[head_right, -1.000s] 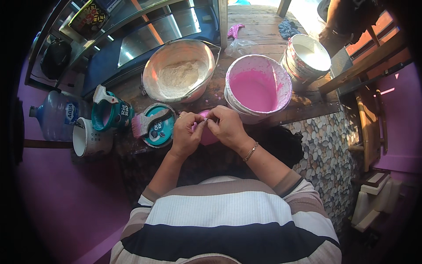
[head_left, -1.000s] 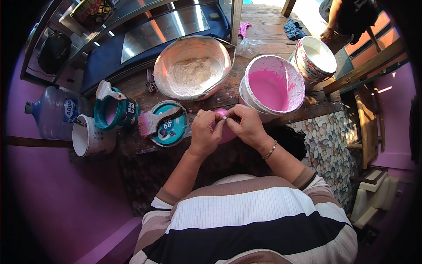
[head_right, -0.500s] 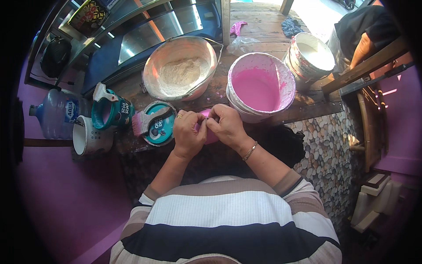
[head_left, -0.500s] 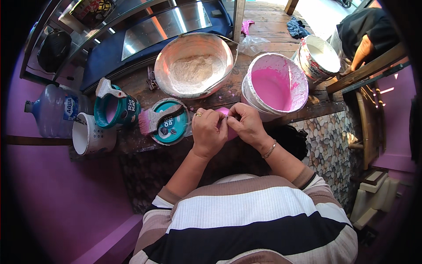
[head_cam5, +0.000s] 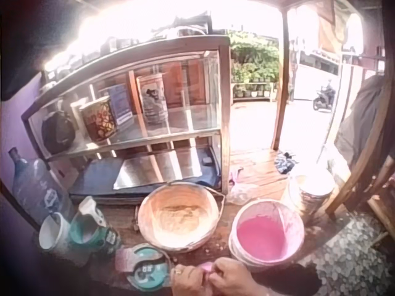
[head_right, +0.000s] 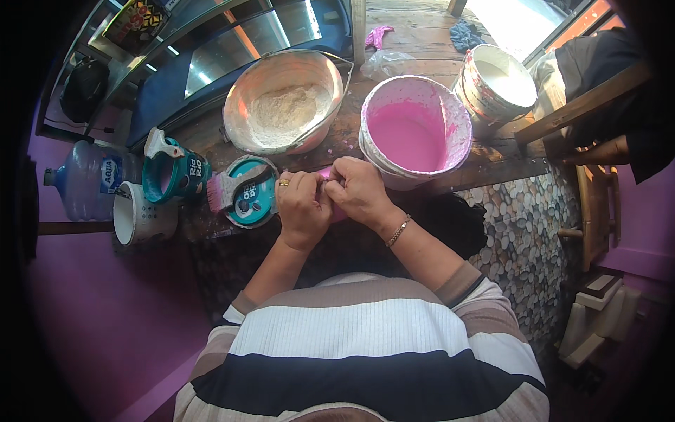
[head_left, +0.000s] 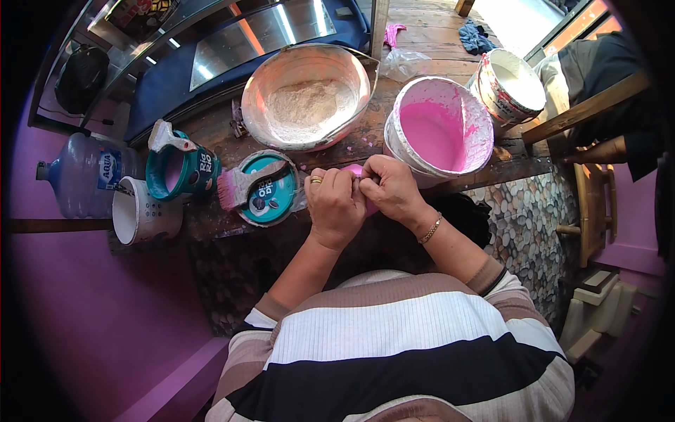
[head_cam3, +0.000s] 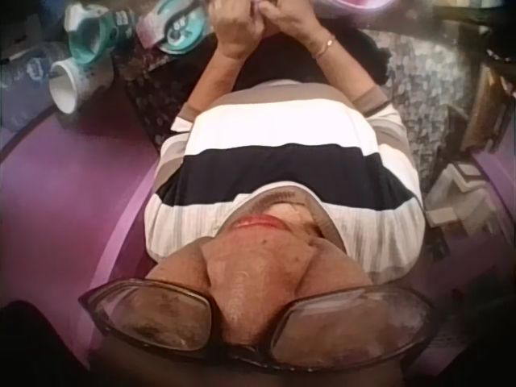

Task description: The person pours pink paint from one bucket into another, stirs it with a brush, and then fills a small plastic bag with the paint.

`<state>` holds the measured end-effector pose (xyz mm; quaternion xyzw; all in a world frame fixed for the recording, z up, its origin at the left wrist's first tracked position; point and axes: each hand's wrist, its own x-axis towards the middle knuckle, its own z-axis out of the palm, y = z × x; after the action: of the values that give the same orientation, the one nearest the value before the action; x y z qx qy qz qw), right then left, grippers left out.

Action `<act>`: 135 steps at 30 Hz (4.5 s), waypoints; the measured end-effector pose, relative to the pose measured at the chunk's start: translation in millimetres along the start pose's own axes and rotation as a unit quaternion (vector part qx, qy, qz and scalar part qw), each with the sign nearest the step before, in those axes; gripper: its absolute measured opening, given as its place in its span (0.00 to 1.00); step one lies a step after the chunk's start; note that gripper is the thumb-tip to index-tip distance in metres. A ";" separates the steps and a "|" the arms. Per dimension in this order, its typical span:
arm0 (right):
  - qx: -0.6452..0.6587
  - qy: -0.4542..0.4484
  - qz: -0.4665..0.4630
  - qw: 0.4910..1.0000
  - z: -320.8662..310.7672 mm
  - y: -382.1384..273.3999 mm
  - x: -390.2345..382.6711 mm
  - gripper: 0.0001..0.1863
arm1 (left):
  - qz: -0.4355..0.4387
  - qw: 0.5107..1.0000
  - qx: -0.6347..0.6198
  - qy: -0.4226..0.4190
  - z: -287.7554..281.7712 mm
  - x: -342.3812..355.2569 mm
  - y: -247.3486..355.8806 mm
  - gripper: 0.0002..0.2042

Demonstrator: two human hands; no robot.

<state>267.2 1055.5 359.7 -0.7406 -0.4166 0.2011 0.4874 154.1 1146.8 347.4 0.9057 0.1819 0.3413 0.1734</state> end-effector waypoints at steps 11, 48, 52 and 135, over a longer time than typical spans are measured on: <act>0.007 0.045 -0.037 0.998 -0.7 4.7 -3.6 0.05 | -0.076 0.984 -0.130 -0.096 -14.2 17.2 -9.8 0.02; -0.021 0.039 -0.045 0.998 4.5 -4.0 -9.7 0.05 | 0.004 0.984 -0.130 -0.120 -29.7 33.9 -14.1 0.03; -0.015 0.055 -0.049 0.997 7.0 -2.7 -9.9 0.06 | 0.040 0.980 -0.131 -0.143 -36.3 42.0 -13.4 0.04; 0.040 0.030 0.003 0.999 4.6 -5.1 -9.8 0.05 | -0.002 0.977 -0.181 -0.112 -24.0 30.6 -21.0 0.04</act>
<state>256.2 1051.0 361.1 -0.7274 -0.3914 0.1968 0.5282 154.8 1183.5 372.2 0.8913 0.0985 0.2643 0.3550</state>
